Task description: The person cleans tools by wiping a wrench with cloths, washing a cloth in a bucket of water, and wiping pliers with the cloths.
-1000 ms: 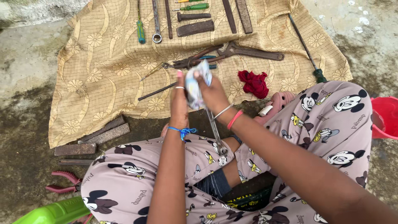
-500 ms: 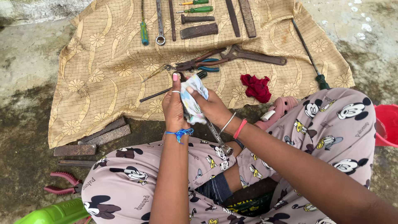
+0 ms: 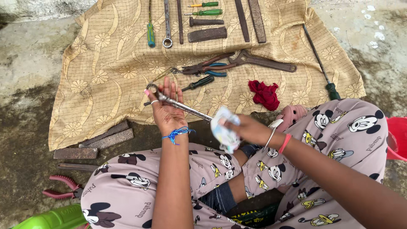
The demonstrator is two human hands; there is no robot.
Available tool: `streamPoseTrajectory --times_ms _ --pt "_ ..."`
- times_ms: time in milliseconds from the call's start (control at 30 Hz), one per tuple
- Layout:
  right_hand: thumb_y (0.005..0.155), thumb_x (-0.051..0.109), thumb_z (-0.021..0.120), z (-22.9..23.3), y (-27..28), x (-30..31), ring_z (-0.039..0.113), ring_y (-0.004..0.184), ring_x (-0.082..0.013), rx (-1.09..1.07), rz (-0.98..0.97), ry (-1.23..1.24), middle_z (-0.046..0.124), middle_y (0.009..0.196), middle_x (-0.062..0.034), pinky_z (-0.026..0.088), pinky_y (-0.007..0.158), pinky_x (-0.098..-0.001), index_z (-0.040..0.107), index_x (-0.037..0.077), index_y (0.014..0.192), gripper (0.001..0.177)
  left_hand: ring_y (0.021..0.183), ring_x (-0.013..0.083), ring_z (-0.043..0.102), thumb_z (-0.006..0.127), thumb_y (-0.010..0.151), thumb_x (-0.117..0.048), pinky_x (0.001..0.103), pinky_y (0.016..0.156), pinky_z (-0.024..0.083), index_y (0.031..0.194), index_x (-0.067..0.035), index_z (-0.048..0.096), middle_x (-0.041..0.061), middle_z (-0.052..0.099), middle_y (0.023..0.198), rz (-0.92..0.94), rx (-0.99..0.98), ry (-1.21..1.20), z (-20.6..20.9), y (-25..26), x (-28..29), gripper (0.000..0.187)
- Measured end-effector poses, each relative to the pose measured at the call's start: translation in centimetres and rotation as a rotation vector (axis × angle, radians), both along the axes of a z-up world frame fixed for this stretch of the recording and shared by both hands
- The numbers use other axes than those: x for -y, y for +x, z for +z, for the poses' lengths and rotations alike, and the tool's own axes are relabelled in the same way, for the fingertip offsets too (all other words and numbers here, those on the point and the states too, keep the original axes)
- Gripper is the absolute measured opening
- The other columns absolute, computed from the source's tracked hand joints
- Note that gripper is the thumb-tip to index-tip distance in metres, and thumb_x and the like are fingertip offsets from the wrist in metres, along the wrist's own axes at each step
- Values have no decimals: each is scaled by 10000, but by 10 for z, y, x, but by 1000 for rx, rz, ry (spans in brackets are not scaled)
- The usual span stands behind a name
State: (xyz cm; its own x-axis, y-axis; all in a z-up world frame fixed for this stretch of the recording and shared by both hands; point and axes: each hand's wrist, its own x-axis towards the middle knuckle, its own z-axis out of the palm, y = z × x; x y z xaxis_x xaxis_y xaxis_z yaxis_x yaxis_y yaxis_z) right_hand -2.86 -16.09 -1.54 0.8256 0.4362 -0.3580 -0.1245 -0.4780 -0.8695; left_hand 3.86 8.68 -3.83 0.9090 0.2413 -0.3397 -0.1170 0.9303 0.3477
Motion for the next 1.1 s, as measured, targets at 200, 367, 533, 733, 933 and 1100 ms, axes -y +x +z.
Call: streamPoseTrajectory --times_ms 200,367,533,733,933,1100 --pt "981 338 488 -4 9 32 732 944 -221 -392 -602 528 740 1128 -85 624 781 -344 569 79 1288 409 453 94 435 532 1010 -572 241 420 355 954 -139 583 -19 542 709 87 310 -75 -22 11 -24 440" --pt "1061 292 614 -81 -10 -4 639 986 -118 91 -266 393 692 1113 -65 561 830 -266 600 29 1328 375 426 77 384 505 1011 -579 236 385 306 918 -144 546 -41 454 635 134 180 -36 -20 8 -10 447" --pt "1107 421 516 -71 -1 -13 541 692 -147 -242 -568 197 661 887 -69 433 550 -304 703 25 1200 448 398 72 325 502 993 -606 230 359 289 908 -129 554 -42 386 562 107 252 -64 -18 6 -12 487" --pt "1098 278 517 -35 9 26 644 676 -119 -897 -119 1268 706 900 -29 555 591 -304 653 97 1066 229 447 74 282 506 1036 -550 230 401 289 931 -100 547 -43 334 593 -11 382 -195 -16 8 -8 464" --pt "1139 258 535 -29 13 12 614 710 -385 251 -415 -87 697 829 -261 494 648 -453 709 -55 1078 363 511 121 386 478 1057 -586 253 482 355 924 -131 566 -15 421 632 27 506 -306 -27 5 -6 482" --pt "836 14 653 27 -5 6 602 918 -486 1058 -172 -186 593 964 -264 490 786 -491 569 -24 1185 361 522 170 519 405 911 -730 295 475 421 810 -123 541 39 558 654 265 -44 -238 3 -4 -10 630"
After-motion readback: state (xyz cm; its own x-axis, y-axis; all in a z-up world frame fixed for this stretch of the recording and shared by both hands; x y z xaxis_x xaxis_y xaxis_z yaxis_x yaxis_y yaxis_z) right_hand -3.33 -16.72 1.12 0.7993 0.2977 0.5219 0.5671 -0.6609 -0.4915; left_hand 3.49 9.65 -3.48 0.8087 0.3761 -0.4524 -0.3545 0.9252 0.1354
